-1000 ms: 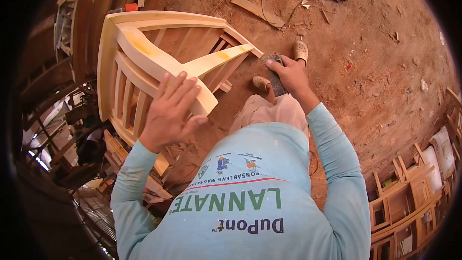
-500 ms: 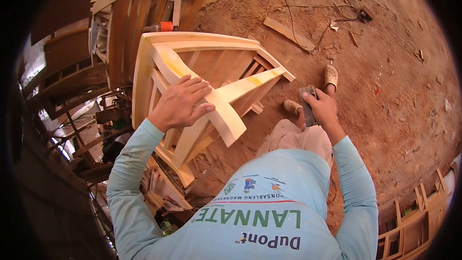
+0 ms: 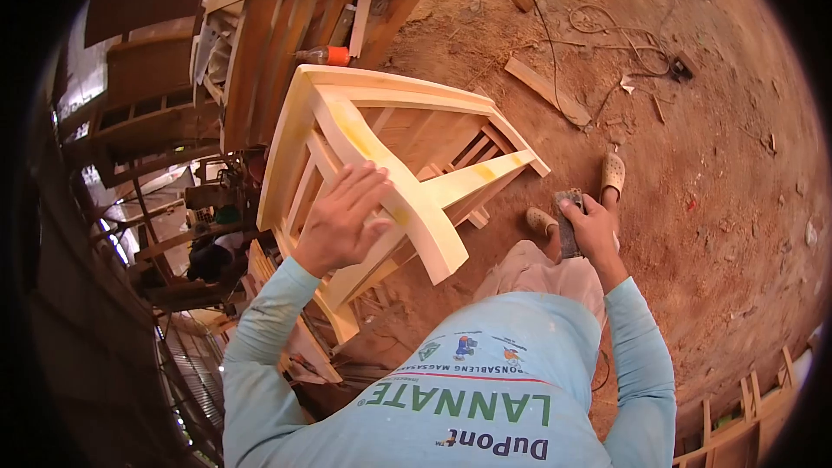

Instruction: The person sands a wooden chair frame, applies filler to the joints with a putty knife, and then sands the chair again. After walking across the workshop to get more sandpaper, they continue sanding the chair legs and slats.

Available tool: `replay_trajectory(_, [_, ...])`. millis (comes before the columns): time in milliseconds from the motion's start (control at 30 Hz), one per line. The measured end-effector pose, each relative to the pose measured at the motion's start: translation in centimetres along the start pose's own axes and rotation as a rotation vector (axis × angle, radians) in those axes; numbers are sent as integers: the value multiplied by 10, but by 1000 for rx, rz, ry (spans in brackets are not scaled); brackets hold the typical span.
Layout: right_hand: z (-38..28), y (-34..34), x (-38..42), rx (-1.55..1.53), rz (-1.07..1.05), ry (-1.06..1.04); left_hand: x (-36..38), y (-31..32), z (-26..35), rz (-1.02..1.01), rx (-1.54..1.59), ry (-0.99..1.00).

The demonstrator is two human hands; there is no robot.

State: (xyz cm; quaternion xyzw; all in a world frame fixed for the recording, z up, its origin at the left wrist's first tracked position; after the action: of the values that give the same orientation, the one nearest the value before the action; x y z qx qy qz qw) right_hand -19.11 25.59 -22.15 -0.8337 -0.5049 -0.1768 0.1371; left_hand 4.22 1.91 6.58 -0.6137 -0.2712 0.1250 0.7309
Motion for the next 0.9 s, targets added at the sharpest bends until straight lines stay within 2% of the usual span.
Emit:
replay_trajectory(133, [2, 0, -6, 38, 12, -22, 48, -3, -29, 222, 134, -215])
replay_trajectory(233, [10, 5, -13, 100, -21, -83, 87, 20, -34, 284, 155, -418])
replay_trajectory(333, [-12, 11, -14, 71, -56, -77, 122, 50, -18, 323, 212, -488])
replay_trajectory(367, [-13, 15, -14, 55, -59, -76, 136, 68, -13, 211, 215, -524])
replay_trajectory(533, [-47, 27, -15, -9, -83, -97, 185, 119, 4, 208, 215, -657])
replay_trajectory(667, [-78, 30, -15, -10, -87, -112, 213, 131, -6, 299, 227, -765])
replay_trajectory(900, [-88, 43, -18, 60, -74, -165, 223, 132, -6, 352, 281, -840])
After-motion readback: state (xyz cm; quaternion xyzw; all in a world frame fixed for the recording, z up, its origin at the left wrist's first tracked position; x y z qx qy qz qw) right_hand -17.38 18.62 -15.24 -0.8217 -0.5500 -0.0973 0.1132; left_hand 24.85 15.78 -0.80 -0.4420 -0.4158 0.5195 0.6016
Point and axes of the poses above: each hand's wrist, its own x-axis away from the middle knuckle, its own y-axis out of the palm, z = x × y, the point moved 4 cm from there along -x, towards the middle knuckle, and after that the axes turned 14 degrees about -y, right-handed, at the moved point
